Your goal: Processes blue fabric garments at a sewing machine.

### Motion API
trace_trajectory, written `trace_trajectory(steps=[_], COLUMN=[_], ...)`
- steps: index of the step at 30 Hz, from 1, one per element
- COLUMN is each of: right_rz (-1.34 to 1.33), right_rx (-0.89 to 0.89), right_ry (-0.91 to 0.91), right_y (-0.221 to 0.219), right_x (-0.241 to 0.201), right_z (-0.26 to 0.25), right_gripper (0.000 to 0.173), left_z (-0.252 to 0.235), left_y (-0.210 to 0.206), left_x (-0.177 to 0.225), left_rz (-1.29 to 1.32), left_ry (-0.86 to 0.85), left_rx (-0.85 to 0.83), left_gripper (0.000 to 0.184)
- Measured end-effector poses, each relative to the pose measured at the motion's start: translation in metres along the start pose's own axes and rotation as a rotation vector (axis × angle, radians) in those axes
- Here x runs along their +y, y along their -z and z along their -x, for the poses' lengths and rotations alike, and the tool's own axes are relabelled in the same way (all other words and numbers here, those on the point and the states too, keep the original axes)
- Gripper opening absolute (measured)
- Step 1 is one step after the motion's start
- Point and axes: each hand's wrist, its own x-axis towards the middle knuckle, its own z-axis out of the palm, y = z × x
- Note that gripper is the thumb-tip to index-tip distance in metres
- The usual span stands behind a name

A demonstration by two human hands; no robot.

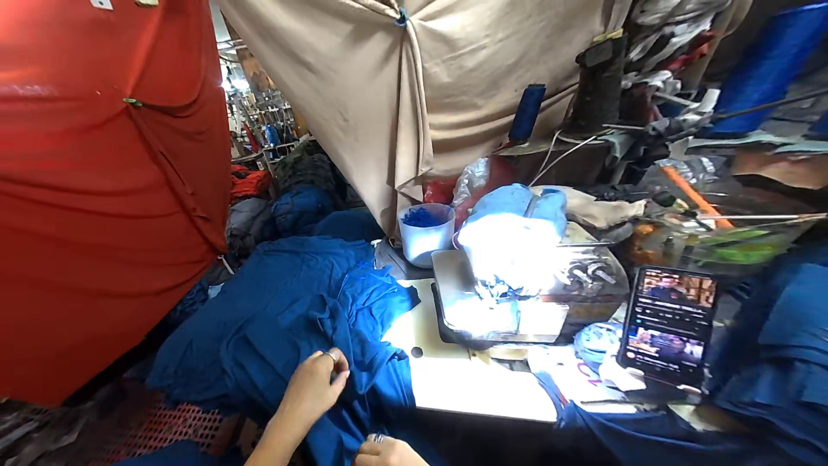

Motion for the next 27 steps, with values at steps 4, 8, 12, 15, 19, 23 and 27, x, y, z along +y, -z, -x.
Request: trace_trajectory(steps=[4, 8, 12, 15, 19, 23, 27], right_rz=[-0.062, -0.176, -0.134, -0.144, -0.245, -0.423, -0.660], right_rx=[0.109, 0.268, 0.451, 0.545, 0.667, 0.728, 0.618], right_ry=[0.066, 0.061, 0.078, 0.077, -0.032, -0.147, -0.250], right_y=[0.015, 0.040, 0.055, 0.065, 0.073, 0.082, 0.092], right_x=[-0.010, -0.022, -0.013, -0.007, -0.009, -0.006, -0.004], right_z=[-0.021, -0.032, -0.033, -0.037, -0.042, -0.043, -0.040], right_gripper=[0.011, 0.011, 0.010, 0.011, 0.015, 0.009, 0.006], left_z=[-0.008, -0.018, -0.016, -0.014, -0.013, -0.011, -0.010], left_y=[0.020, 0.023, 0.017, 0.013, 0.006, 0.006, 0.009], left_x=[0.008, 0.015, 0.021, 0.025, 0.028, 0.028, 0.027], left_rz=[0.339, 0.574, 0.699, 0.779, 0.830, 0.766, 0.738], left_ry=[-0.288, -0.412, -0.500, -0.530, -0.563, -0.597, -0.613], left_rx=[0.361, 0.348, 0.321, 0.295, 0.307, 0.320, 0.287], left_gripper=[0.015, 0.012, 0.014, 0.023, 0.026, 0.024, 0.026])
